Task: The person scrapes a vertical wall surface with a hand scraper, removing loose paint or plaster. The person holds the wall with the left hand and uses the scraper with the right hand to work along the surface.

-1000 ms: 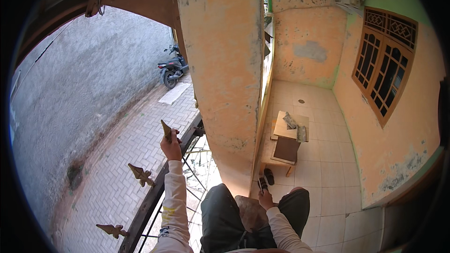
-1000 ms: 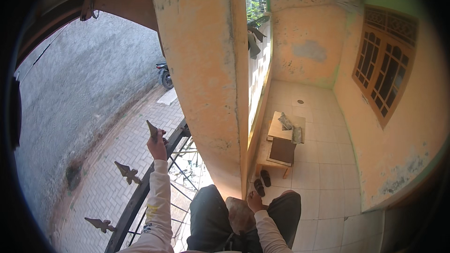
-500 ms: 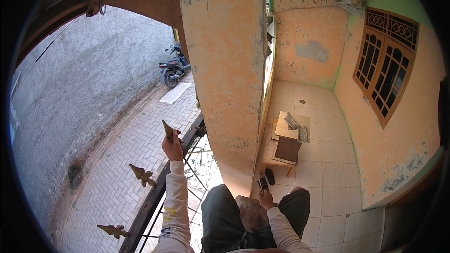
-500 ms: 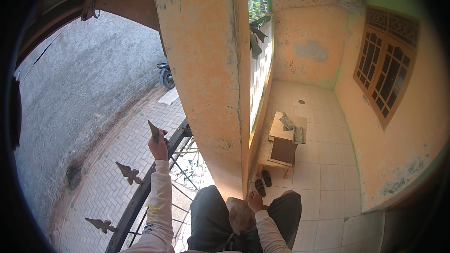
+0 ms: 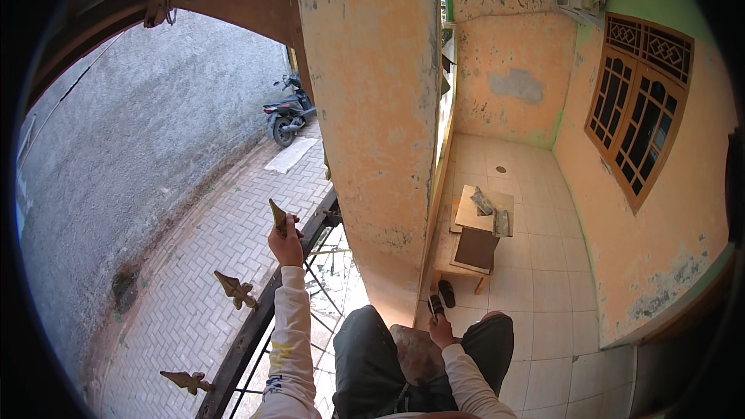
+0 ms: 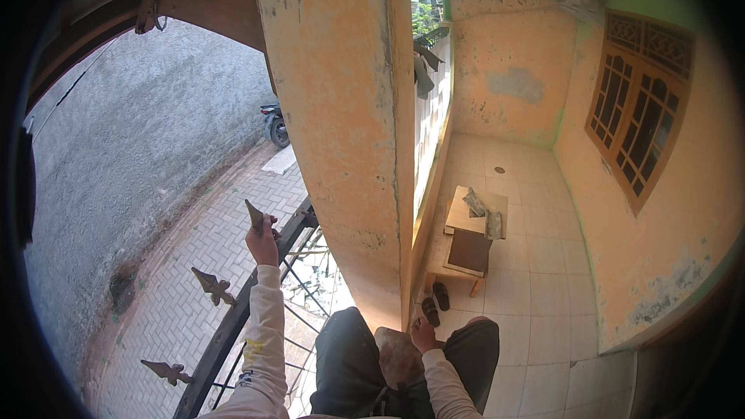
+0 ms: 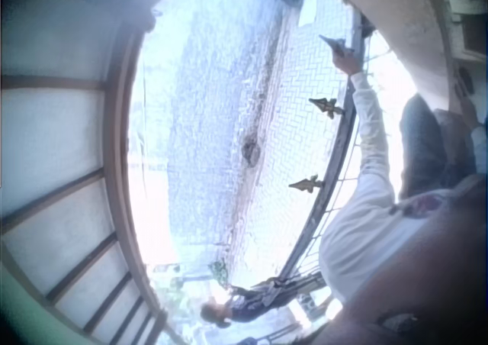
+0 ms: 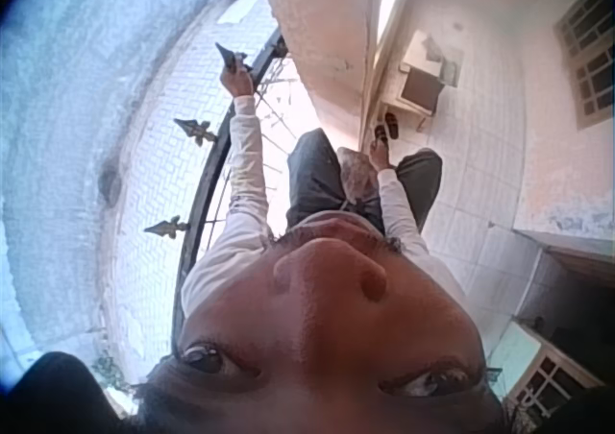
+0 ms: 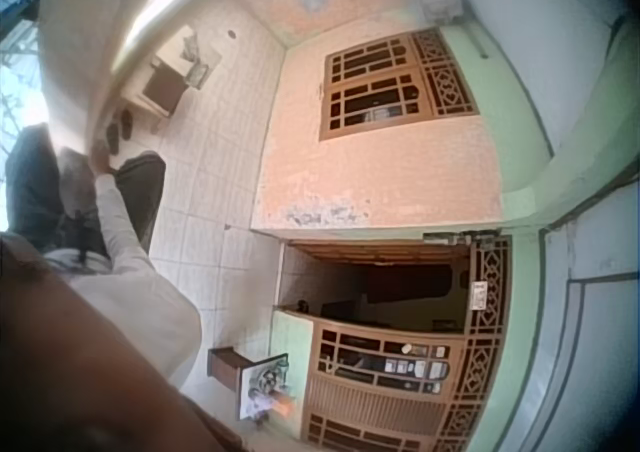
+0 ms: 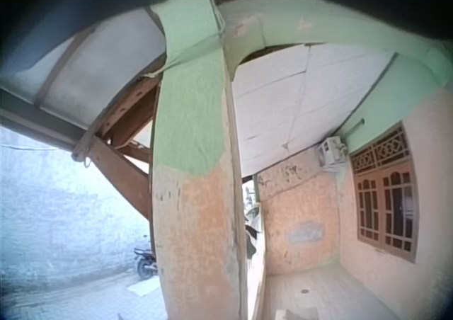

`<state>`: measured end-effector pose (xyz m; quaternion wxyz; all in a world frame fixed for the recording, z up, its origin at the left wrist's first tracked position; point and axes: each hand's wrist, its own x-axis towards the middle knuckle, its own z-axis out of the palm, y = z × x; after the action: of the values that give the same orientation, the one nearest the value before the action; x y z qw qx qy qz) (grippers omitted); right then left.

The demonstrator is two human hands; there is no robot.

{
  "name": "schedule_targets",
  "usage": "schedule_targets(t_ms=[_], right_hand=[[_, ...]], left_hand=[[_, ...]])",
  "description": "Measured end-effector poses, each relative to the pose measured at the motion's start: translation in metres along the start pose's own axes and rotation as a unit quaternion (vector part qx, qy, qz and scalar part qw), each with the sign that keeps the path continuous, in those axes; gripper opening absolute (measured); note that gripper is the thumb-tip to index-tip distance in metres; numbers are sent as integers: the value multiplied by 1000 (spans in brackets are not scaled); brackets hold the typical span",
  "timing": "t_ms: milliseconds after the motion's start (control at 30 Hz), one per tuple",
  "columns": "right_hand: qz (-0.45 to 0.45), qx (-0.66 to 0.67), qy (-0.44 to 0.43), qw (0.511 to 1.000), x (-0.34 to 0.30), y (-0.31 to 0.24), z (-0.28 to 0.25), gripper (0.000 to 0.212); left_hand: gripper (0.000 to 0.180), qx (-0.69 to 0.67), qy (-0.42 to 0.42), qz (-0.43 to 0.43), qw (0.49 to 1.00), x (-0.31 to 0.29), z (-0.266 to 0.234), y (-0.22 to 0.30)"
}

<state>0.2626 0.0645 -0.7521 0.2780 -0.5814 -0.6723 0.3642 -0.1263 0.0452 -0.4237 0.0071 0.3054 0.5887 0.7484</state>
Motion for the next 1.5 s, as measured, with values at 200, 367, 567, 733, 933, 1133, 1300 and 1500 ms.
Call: schedule_targets(t_ms=[200,367,567,733,933,1133,1300,1500], right_hand=[[10,17,-4,1000,1,3,3,23],[6,12,-2,1000,0,-1,0,23],[11,22,-13,1000,-3,-9,-5,24],[5,7,-8,1000,-2,-6,-4,25],[42,12,-61,997,-6,-23,-15,26],[43,63,39,996,-3,-11,1,41],[-44,216,202,954,48,-17,-42,47],[-335,110,276,894,28,-304,-252,46]], left_hand=[[29,13,0,4,1000,0,0,2],[28,2,-2,3,1000,0,-1,1],[28,-4,0,-4,1000,0,0,1],[28,-2,0,-9,1000,-1,2,3],[28,5,1,-1,1000,-1,0,1],[27,15,8,-7,1000,-1,-2,3],[28,16,19,-2,1000,1,6,7],[29,30,20,-4,999,-3,7,1]])
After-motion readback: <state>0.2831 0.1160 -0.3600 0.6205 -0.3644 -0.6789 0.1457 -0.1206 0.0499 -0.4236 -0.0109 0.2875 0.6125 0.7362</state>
